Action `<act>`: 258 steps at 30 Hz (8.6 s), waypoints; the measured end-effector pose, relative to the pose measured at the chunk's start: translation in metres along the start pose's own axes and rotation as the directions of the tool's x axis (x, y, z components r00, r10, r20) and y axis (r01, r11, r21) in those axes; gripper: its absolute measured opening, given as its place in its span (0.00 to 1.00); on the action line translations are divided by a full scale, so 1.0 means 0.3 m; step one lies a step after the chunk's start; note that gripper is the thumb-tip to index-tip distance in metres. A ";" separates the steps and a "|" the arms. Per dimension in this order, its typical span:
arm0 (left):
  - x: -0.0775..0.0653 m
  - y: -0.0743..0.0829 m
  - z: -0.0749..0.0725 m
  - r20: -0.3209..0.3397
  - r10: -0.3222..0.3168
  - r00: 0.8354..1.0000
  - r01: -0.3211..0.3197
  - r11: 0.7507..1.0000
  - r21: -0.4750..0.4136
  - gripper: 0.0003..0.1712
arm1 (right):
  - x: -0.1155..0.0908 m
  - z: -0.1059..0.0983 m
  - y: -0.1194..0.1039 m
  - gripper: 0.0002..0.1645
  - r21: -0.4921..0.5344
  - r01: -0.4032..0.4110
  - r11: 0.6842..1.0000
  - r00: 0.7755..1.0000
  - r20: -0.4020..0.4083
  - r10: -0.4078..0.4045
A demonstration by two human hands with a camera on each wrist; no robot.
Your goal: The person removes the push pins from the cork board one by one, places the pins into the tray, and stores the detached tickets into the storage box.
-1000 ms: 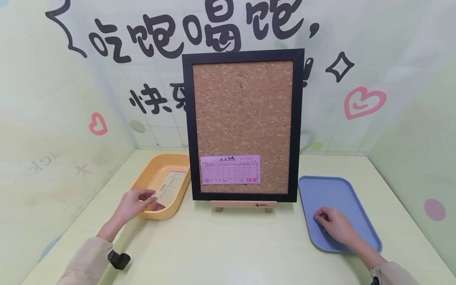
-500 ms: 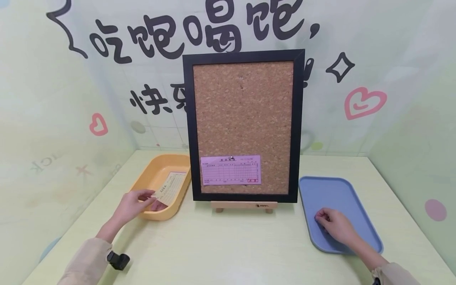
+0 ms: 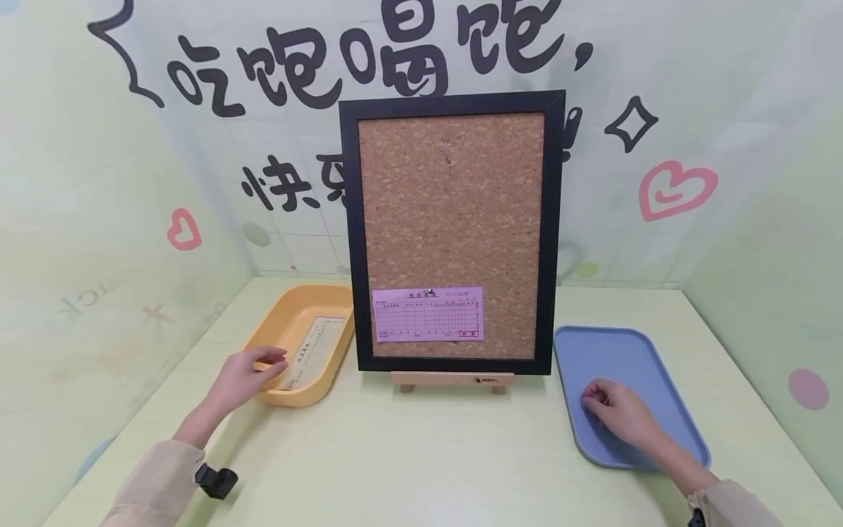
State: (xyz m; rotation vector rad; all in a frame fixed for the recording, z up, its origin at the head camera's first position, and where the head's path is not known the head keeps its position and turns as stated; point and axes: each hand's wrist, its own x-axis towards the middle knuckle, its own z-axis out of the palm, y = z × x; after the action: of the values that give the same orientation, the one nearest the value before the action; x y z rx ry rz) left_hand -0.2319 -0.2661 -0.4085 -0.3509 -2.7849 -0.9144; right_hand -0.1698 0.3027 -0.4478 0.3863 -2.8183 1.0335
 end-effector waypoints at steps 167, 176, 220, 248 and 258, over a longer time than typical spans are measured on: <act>0.150 0.374 0.326 -0.341 0.096 0.935 -0.166 0.969 -0.182 0.52 | 0.515 0.170 -0.659 0.04 -0.218 0.218 0.951 0.935 -0.231 -0.268; 0.151 0.373 0.327 -0.343 0.098 0.934 -0.170 0.968 -0.186 0.52 | 0.514 0.163 -0.648 0.03 -0.249 0.288 0.925 0.916 -0.211 -0.342; 0.150 0.377 0.317 -0.324 0.087 0.942 -0.154 0.970 -0.189 0.52 | 0.494 0.148 -0.621 0.05 -0.108 0.297 0.949 0.941 -0.134 -0.310; 0.197 0.402 0.158 -0.401 0.439 0.804 -0.381 0.898 0.220 0.26 | 0.419 0.150 -0.540 0.03 -0.067 0.263 0.962 0.958 -0.101 -0.269; 0.242 0.455 0.138 -0.236 0.530 0.815 -0.457 0.837 0.302 0.20 | 0.421 0.151 -0.536 0.03 -0.090 0.266 0.960 0.957 -0.092 -0.273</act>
State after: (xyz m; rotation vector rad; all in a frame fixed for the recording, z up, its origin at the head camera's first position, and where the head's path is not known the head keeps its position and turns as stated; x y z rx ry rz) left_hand -0.2673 -0.1226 -0.3471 -0.7775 -2.2955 -0.4606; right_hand -0.2476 0.1300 -0.3582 0.6666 -2.6100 0.8598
